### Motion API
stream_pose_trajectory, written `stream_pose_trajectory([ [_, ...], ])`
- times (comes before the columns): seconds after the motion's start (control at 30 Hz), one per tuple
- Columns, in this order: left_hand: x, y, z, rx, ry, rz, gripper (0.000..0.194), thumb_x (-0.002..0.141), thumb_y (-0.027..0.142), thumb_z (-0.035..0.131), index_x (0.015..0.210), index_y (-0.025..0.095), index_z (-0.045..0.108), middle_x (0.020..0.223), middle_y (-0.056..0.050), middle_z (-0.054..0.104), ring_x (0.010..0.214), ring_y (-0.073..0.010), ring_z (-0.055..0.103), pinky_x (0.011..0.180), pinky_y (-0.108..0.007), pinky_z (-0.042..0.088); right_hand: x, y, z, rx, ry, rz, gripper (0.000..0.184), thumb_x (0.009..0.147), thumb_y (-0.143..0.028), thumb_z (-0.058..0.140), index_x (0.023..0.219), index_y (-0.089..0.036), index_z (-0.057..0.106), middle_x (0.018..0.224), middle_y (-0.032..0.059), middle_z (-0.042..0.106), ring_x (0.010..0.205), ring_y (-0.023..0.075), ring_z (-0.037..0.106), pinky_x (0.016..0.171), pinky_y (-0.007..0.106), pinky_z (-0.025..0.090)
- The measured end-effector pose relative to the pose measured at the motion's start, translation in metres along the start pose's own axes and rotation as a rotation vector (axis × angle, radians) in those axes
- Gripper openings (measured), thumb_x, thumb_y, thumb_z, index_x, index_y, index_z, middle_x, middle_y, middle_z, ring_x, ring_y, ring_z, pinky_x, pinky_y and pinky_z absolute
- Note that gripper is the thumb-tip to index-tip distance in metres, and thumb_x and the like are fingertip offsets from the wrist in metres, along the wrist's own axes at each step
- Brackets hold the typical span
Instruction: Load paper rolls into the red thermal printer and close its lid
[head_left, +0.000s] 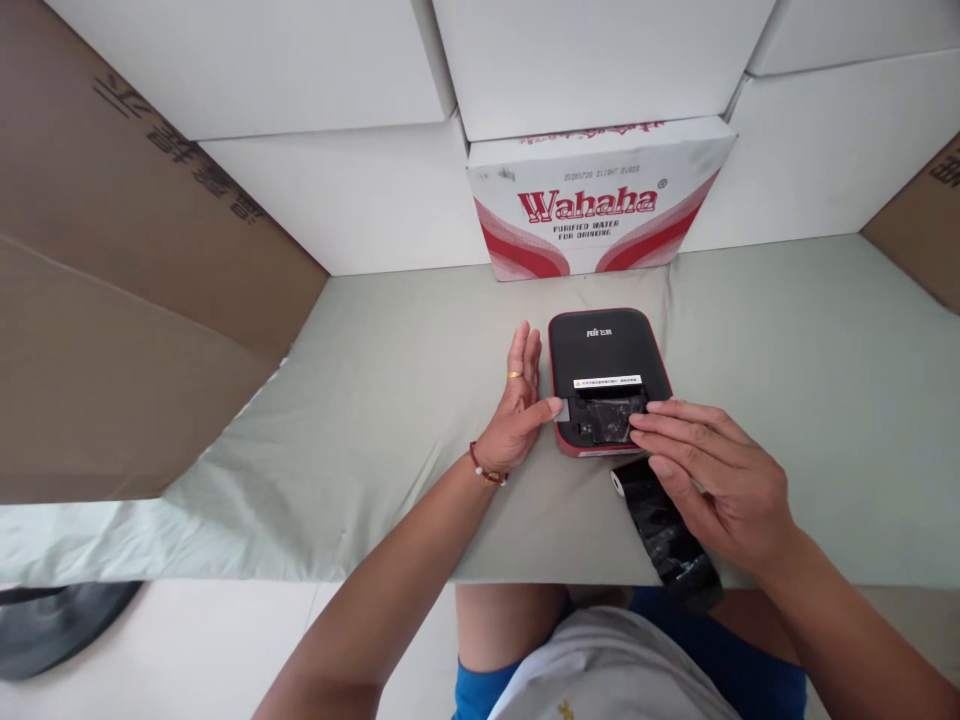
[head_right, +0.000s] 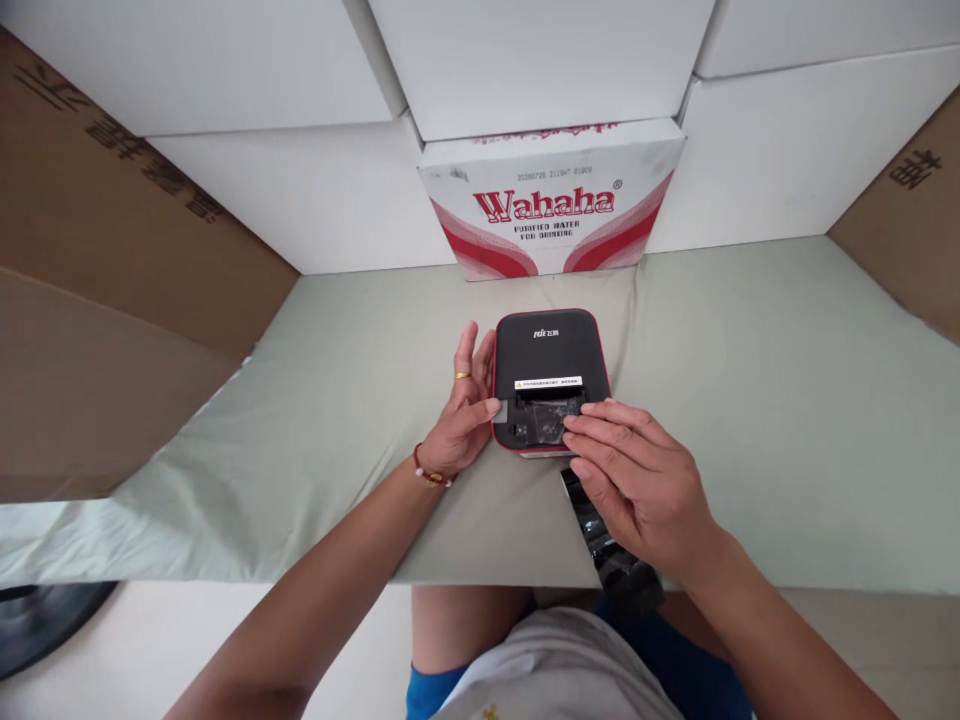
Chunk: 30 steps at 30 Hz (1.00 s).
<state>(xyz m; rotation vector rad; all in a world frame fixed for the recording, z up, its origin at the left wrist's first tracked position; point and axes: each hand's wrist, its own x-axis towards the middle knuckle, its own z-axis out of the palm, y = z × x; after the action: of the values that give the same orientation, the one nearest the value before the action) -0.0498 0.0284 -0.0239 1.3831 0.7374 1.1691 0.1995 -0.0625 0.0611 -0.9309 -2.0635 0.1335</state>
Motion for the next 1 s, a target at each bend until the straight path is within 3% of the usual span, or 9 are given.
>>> stream_pose_trajectory([
  [0.3,0.001,-0.001,-0.004,0.026,-0.041,0.062,0.111,0.092,0.065,0.079,0.174,0.048,0.006,0.19,-0.003,0.007,0.177,-0.0294,0.008,0.144,-0.057,0.015,0.011,0.006,-0.009,0.02,-0.06,-0.018,0.035,0.097,-0.009,0.069,0.124,-0.028,0.08,0.114,0.0052,0.087,0.11,0.026,0.082,0.102,0.049,0.067],
  [0.4,0.001,0.0,-0.002,0.034,-0.047,0.053,0.111,0.092,0.066,0.078,0.174,0.049,0.006,0.19,-0.002,0.004,0.178,-0.0293,0.006,0.144,-0.057,0.016,0.022,0.004,-0.011,0.042,-0.074,0.016,0.025,0.099,-0.014,0.068,0.111,-0.031,0.083,0.103,0.0022,0.087,0.099,0.0261,0.083,0.095,0.048,0.068],
  [0.5,0.002,-0.002,0.0,0.012,-0.053,0.059,0.108,0.093,0.066,0.077,0.174,0.047,0.009,0.189,-0.004,0.011,0.177,-0.0287,0.01,0.145,-0.056,0.014,0.041,0.006,-0.014,0.047,-0.121,0.123,0.021,0.105,-0.026,0.063,0.1,-0.031,0.083,0.098,0.0018,0.086,0.091,0.0247,0.081,0.089,0.044,0.065],
  [0.6,0.003,-0.004,0.0,-0.036,-0.052,0.059,0.107,0.091,0.066,0.079,0.174,0.044,0.015,0.186,-0.006,0.023,0.175,-0.0298,0.02,0.144,-0.056,0.016,0.067,0.019,-0.013,-0.004,-0.257,0.31,0.026,0.107,-0.04,0.06,0.109,-0.031,0.084,0.103,0.0005,0.087,0.087,0.0234,0.081,0.079,0.038,0.063],
  [0.67,0.005,-0.004,0.001,-0.072,-0.035,0.046,0.103,0.091,0.066,0.079,0.172,0.043,0.021,0.185,-0.006,0.027,0.174,-0.0302,0.023,0.143,-0.055,0.02,0.086,0.031,-0.008,-0.067,-0.389,0.37,0.029,0.105,-0.039,0.059,0.117,-0.031,0.084,0.102,-0.0004,0.087,0.082,0.0224,0.08,0.072,0.036,0.06],
  [0.83,0.009,-0.002,0.005,-0.193,0.038,0.028,0.075,0.094,0.063,0.075,0.158,0.034,0.049,0.178,-0.007,0.043,0.17,-0.03,0.033,0.142,-0.054,0.023,0.122,0.053,0.015,-0.435,-0.687,0.349,0.04,0.091,-0.016,0.057,0.115,-0.031,0.086,0.098,0.0036,0.087,0.081,0.0256,0.078,0.065,0.035,0.052],
  [1.0,0.011,-0.004,0.005,-0.209,0.052,0.015,0.072,0.092,0.056,0.08,0.154,0.033,0.053,0.174,-0.008,0.048,0.167,-0.0293,0.038,0.14,-0.054,0.025,0.13,0.052,0.032,-0.689,-0.782,0.302,0.033,0.086,-0.021,0.07,0.113,-0.031,0.086,0.091,0.0105,0.085,0.078,0.0304,0.077,0.058,0.035,0.045],
])
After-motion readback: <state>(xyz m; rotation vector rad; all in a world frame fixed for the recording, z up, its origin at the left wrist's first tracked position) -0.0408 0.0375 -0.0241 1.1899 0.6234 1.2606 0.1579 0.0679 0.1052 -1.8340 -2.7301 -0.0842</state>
